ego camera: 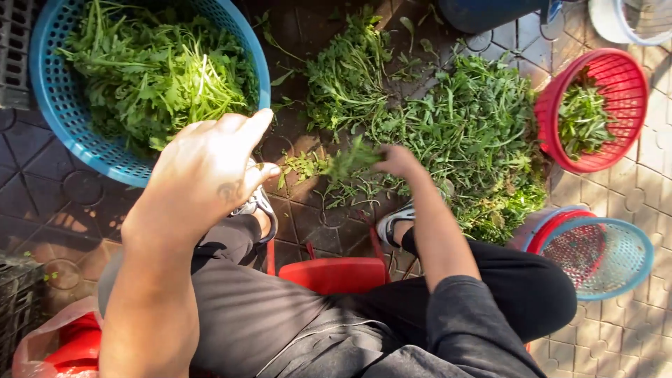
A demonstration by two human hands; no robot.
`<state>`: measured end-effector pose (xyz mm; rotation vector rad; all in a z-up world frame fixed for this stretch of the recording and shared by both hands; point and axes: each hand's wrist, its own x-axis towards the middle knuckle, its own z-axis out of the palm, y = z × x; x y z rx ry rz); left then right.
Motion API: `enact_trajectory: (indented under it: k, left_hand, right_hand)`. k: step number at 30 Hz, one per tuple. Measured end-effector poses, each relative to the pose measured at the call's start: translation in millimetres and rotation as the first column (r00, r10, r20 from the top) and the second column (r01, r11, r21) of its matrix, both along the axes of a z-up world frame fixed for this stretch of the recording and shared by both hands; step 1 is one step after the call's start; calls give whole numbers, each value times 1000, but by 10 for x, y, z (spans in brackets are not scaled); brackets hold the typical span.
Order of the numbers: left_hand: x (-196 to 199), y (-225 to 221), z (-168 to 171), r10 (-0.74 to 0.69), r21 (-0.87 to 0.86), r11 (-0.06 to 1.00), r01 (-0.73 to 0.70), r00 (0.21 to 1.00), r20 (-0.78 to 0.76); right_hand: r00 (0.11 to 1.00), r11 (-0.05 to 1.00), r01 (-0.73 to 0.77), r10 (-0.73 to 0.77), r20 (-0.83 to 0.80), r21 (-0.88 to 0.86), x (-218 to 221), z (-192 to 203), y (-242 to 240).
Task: Sorting and trimming leafy green vegetables by hand and with a small knife, placing cleaned portions into a basket.
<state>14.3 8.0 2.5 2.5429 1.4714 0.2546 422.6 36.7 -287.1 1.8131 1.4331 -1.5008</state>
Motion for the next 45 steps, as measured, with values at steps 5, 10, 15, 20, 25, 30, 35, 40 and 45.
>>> enact_trajectory:
  k: [5, 10, 15, 20, 25, 30, 35, 40, 45]
  left_hand:
    - [23, -5, 75, 20, -64, 998, -16, 997, 73]
    - [91, 69, 60, 36, -47, 998, -32, 997, 70]
    - [98, 49, -2, 55, -19, 998, -56, 997, -53]
    - [217, 86, -51, 34, 70, 997, -23, 988, -153]
    - [573, 371, -637, -3, 46, 999, 10, 989, -149]
    - [1237, 611, -1591, -192, 470, 875, 114, 974, 122]
    - [1564, 708, -1755, -111, -125, 987, 97, 988, -110]
    - [1437, 697, -1520, -27, -286, 958, 28, 1000, 6]
    - [1420, 523, -1394, -76, -325, 941, 91, 995, 57]
  right_hand:
    - [794, 928, -43, -192, 576, 369, 1176, 250, 348]
    - [953, 856, 84, -219, 211, 510, 347, -175, 791]
    - [999, 766, -23, -11, 49, 643, -445, -1470, 831]
    - [977, 653, 21, 147, -154, 757, -389, -1748, 772]
    - [893, 807, 263, 3, -449, 529, -303, 48, 473]
    - [786, 722, 409, 33, -618, 559, -341, 1146, 171]
    - [700, 480, 665, -131, -702, 573, -383, 1123, -90]
    - [195, 380, 924, -553, -810, -38, -421, 1668, -720]
    - [-49, 391, 851, -604, -796, -349, -669, 1031, -717]
